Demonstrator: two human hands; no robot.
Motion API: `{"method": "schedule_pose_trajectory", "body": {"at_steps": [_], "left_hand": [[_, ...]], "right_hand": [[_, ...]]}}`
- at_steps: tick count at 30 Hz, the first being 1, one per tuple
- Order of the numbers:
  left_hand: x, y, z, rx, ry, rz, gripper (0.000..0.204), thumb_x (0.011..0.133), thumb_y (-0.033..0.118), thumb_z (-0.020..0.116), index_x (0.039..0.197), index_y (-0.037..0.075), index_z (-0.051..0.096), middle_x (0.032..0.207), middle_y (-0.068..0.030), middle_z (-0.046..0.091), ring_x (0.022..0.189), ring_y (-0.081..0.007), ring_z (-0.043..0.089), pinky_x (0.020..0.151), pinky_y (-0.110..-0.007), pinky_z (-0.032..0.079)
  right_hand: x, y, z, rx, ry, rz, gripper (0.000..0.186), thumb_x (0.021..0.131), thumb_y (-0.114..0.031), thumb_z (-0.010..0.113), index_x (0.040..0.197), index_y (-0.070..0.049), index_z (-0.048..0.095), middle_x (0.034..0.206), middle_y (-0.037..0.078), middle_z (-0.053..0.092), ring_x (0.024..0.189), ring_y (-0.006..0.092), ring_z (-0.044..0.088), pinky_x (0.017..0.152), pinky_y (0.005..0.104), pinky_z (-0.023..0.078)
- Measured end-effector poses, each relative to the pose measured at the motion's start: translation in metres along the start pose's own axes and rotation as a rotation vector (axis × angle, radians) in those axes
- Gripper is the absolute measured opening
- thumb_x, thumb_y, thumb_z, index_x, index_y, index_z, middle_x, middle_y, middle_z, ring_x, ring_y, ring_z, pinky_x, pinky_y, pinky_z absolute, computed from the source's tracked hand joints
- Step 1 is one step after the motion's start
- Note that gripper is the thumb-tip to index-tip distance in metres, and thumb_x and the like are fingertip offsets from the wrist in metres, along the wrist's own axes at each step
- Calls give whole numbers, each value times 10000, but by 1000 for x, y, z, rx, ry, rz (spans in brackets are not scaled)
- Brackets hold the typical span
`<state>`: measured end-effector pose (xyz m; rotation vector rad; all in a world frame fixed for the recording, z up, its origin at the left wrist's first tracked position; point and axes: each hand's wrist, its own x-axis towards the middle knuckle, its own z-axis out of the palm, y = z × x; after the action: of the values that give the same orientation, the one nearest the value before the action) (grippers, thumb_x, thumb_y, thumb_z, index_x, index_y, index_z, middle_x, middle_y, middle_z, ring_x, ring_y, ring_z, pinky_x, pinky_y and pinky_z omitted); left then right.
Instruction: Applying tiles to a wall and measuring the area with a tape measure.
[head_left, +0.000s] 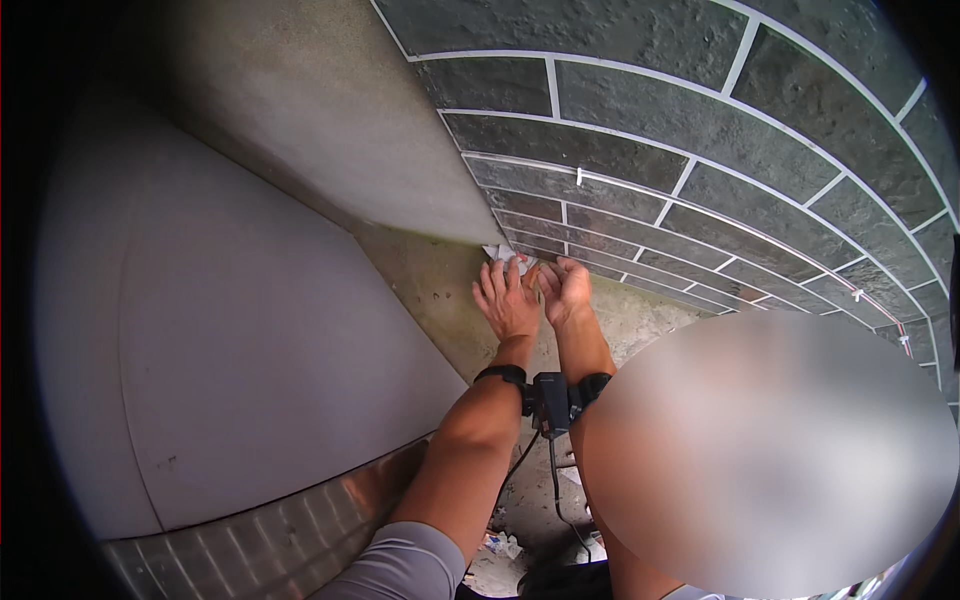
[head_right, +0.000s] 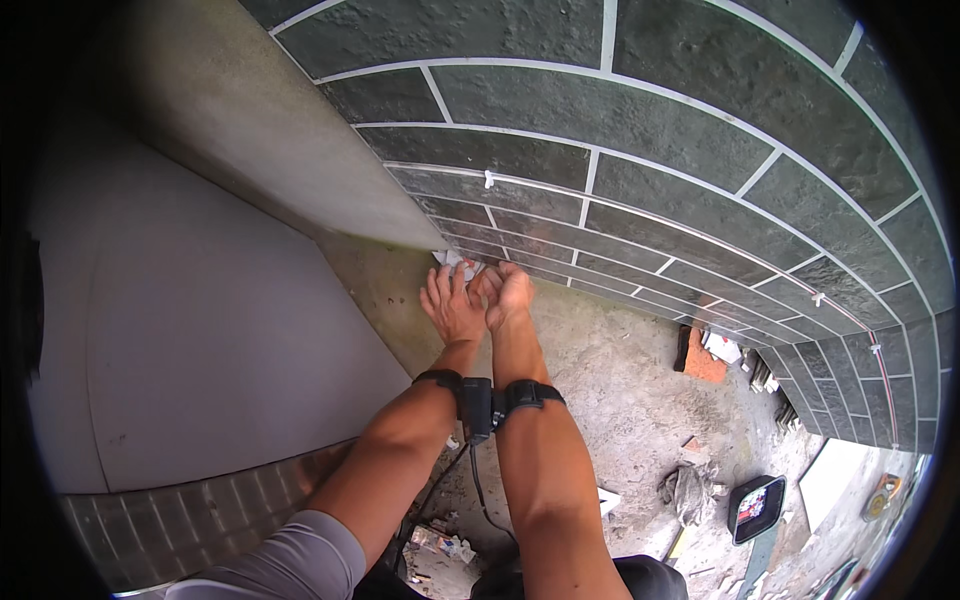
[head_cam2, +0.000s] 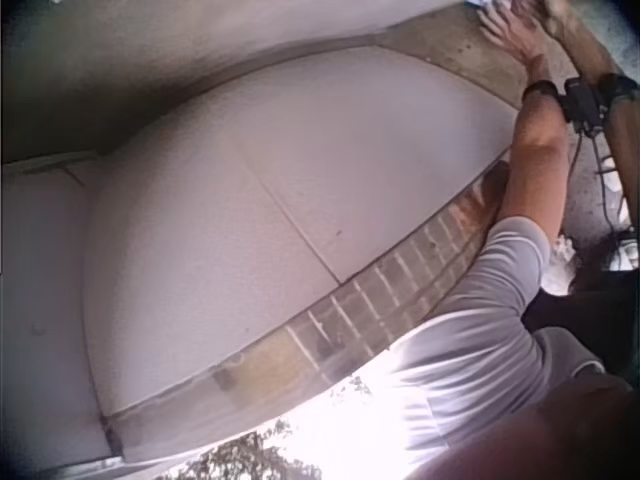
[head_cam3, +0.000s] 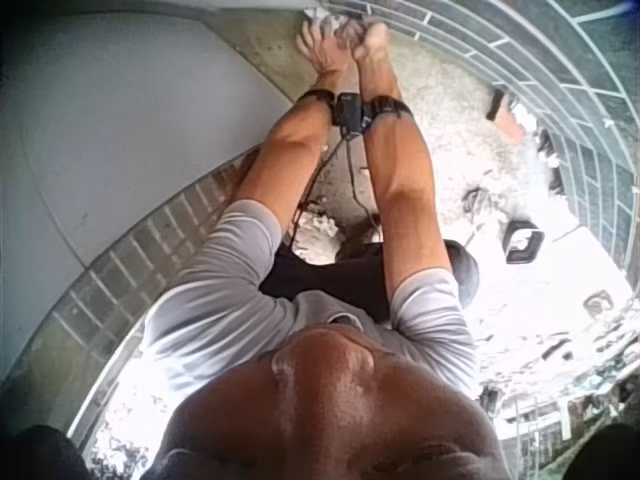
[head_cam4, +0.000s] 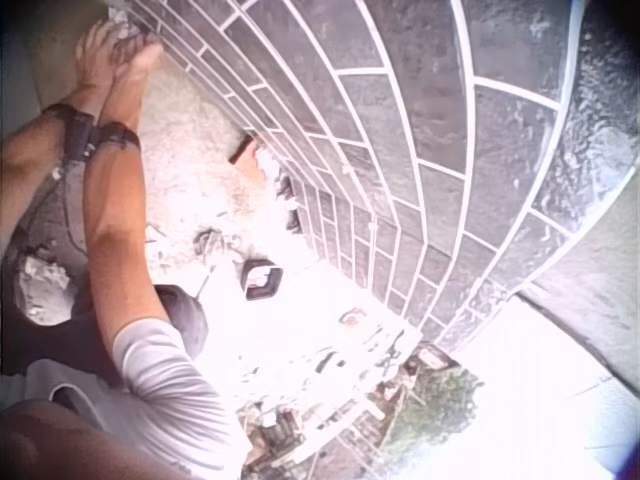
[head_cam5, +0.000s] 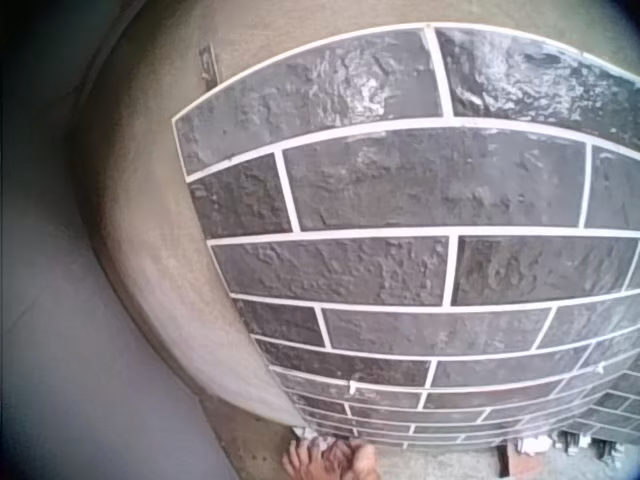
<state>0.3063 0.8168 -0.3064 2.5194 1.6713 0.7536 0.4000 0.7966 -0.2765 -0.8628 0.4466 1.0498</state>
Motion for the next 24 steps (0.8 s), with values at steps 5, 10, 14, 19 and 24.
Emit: {"method": "schedule_pose_trajectory", "body": {"at_steps": [5,10,14,19,24], "left_hand": [[9,-13,-21,63,-103,130,492,807,173,625,1290,140,538,1409,-50,445,1372,-310,315,1121,-521,225],[19,-24,-19,61,-193,264,530,811,183,609,1332,132,524,1428,-53,472,1351,-304,363,1112,-492,260],[30,-25,-26,131,-283,334,531,846,244,580,1357,120,502,1442,-63,462,1344,-313,378,1110,-492,270],[28,-11,-23,169,-482,234,613,884,372,514,1409,69,420,1492,-116,383,1366,-311,355,1093,-519,280],[21,0,-24,178,-501,156,660,895,367,520,1443,54,327,1526,-150,301,1364,-321,349,1055,-536,309]], "right_hand": [[-4,0,1,-5,2,5,405,866,-162,546,1231,0,476,1326,213,475,1098,290,550,918,358,502],[3,3,4,16,30,1,403,871,-153,539,1235,8,472,1313,225,484,1102,297,552,931,362,497],[8,8,4,15,20,-2,348,880,-153,523,1182,16,493,1256,225,525,1043,302,578,895,347,514],[13,13,11,-13,65,-3,289,880,-163,517,1113,7,523,1167,202,570,995,284,588,837,335,528],[12,13,12,15,82,21,201,860,-141,509,1013,-19,553,1075,155,588,917,263,580,809,351,517]]}}
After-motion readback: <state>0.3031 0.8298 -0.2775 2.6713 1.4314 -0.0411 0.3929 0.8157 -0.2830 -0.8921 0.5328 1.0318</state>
